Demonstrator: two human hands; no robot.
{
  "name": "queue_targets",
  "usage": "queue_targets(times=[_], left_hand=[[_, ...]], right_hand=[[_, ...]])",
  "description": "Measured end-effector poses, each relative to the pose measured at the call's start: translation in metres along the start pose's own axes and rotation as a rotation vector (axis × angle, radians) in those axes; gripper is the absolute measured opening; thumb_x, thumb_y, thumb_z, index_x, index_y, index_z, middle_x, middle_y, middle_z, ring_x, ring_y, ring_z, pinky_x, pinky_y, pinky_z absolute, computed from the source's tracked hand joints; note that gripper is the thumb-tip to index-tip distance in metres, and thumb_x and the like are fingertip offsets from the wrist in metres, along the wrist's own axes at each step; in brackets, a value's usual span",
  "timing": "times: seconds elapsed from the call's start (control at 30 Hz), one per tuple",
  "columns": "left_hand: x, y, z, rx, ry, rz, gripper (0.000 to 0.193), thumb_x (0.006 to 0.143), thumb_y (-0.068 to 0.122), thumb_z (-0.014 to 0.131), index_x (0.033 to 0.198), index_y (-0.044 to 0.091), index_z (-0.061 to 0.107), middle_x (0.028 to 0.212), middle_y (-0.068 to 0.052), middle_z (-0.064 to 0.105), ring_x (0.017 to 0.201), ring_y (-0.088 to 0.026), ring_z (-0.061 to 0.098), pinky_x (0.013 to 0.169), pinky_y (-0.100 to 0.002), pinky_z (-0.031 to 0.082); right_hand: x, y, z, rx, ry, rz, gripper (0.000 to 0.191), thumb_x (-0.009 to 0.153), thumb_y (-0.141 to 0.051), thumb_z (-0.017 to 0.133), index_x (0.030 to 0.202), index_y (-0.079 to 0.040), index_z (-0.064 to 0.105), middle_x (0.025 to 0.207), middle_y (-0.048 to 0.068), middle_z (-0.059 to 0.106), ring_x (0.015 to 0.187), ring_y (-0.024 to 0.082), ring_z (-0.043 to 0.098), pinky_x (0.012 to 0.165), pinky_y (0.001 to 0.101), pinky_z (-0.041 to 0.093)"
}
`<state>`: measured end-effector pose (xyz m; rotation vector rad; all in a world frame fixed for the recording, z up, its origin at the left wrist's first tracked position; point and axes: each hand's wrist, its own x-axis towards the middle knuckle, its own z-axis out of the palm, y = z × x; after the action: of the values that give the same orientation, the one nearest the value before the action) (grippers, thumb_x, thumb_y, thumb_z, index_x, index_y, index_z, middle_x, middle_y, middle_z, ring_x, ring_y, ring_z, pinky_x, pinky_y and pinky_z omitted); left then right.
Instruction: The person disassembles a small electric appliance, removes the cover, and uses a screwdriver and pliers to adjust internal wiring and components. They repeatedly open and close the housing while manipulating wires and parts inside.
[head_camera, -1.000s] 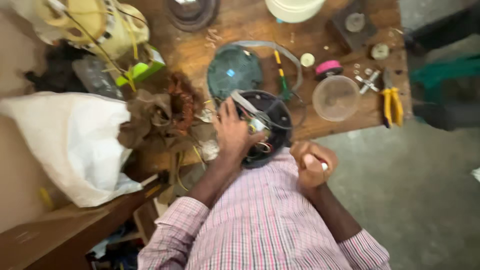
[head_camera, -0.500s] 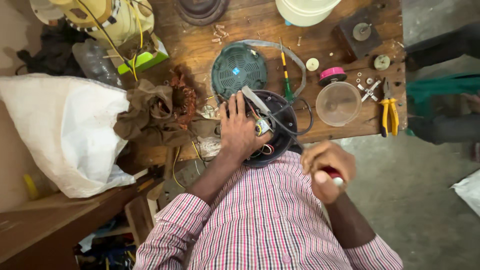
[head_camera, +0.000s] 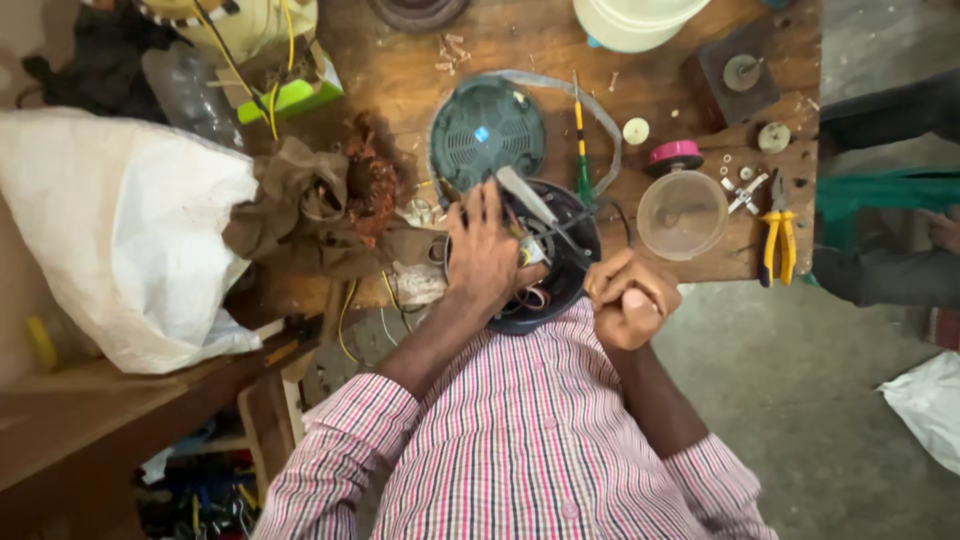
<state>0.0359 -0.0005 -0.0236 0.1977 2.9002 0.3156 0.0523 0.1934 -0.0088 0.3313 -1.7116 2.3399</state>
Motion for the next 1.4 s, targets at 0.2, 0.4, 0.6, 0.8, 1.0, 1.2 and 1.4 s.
queue_targets(times=[0.2,0.4,0.6,0.8,1.0,1.2,1.4], left_hand=[[0.005,-0.003,0.008,0.038,0.037,-0.001,0.082,0.064,0.070,0.077,0.116,0.007,0.076,0.155,-0.026,0.032,0.144,-0.041,0.029,0.110,-0.064,0.025],[0.010,-0.006,0.008,0.081,-0.034,0.020,0.079,0.063,0.066,0.078,0.117,0.009,0.075,0.158,-0.027,0.030,0.146,-0.042,0.027,0.113,-0.062,0.025],[0.018,-0.005,0.011,0.009,-0.005,0.012,0.082,0.066,0.065,0.079,0.120,0.004,0.074,0.157,-0.029,0.029,0.146,-0.043,0.027,0.116,-0.060,0.025],[0.013,-0.006,0.011,-0.046,0.038,0.037,0.081,0.066,0.063,0.077,0.122,0.004,0.072,0.157,-0.031,0.029,0.146,-0.045,0.026,0.118,-0.061,0.020],[0.011,-0.002,0.004,-0.044,0.094,0.014,0.081,0.069,0.063,0.077,0.123,0.002,0.072,0.157,-0.031,0.028,0.148,-0.044,0.024,0.122,-0.058,0.019],[0.012,0.001,0.004,0.020,0.015,-0.012,0.077,0.070,0.064,0.075,0.114,0.002,0.075,0.158,-0.031,0.027,0.148,-0.046,0.021,0.119,-0.062,0.017],[0.010,-0.002,0.016,0.010,0.001,0.021,0.079,0.070,0.065,0.075,0.115,-0.001,0.075,0.157,-0.034,0.027,0.146,-0.049,0.024,0.117,-0.061,0.021]], right_hand=[[0.014,-0.018,0.007,-0.114,-0.008,0.008,0.050,0.097,-0.035,0.051,0.064,0.002,0.048,0.066,0.018,0.056,0.050,0.018,0.050,0.049,0.0297,0.044],[0.022,-0.024,0.017,-0.095,0.019,-0.018,0.054,0.098,-0.038,0.054,0.063,0.003,0.051,0.063,0.018,0.056,0.051,0.019,0.051,0.051,0.0302,0.044],[0.018,-0.004,0.013,-0.079,0.022,-0.015,0.055,0.097,-0.041,0.058,0.066,0.004,0.050,0.068,0.018,0.057,0.054,0.020,0.051,0.050,0.0295,0.041],[0.019,-0.015,-0.008,0.005,0.019,0.089,0.053,0.098,-0.040,0.058,0.069,0.003,0.052,0.072,0.018,0.057,0.052,0.019,0.052,0.054,0.0339,0.046],[0.023,-0.024,-0.014,0.119,-0.026,0.110,0.051,0.097,-0.037,0.062,0.068,0.003,0.050,0.071,0.018,0.055,0.052,0.020,0.050,0.057,0.0364,0.049],[0.021,-0.011,-0.001,0.063,-0.029,0.112,0.052,0.096,-0.037,0.061,0.067,0.004,0.049,0.071,0.017,0.054,0.050,0.018,0.048,0.052,0.0340,0.047],[0.023,-0.007,0.006,-0.004,-0.011,-0.004,0.053,0.097,-0.038,0.057,0.066,0.004,0.049,0.069,0.016,0.056,0.052,0.019,0.047,0.050,0.0309,0.045]])
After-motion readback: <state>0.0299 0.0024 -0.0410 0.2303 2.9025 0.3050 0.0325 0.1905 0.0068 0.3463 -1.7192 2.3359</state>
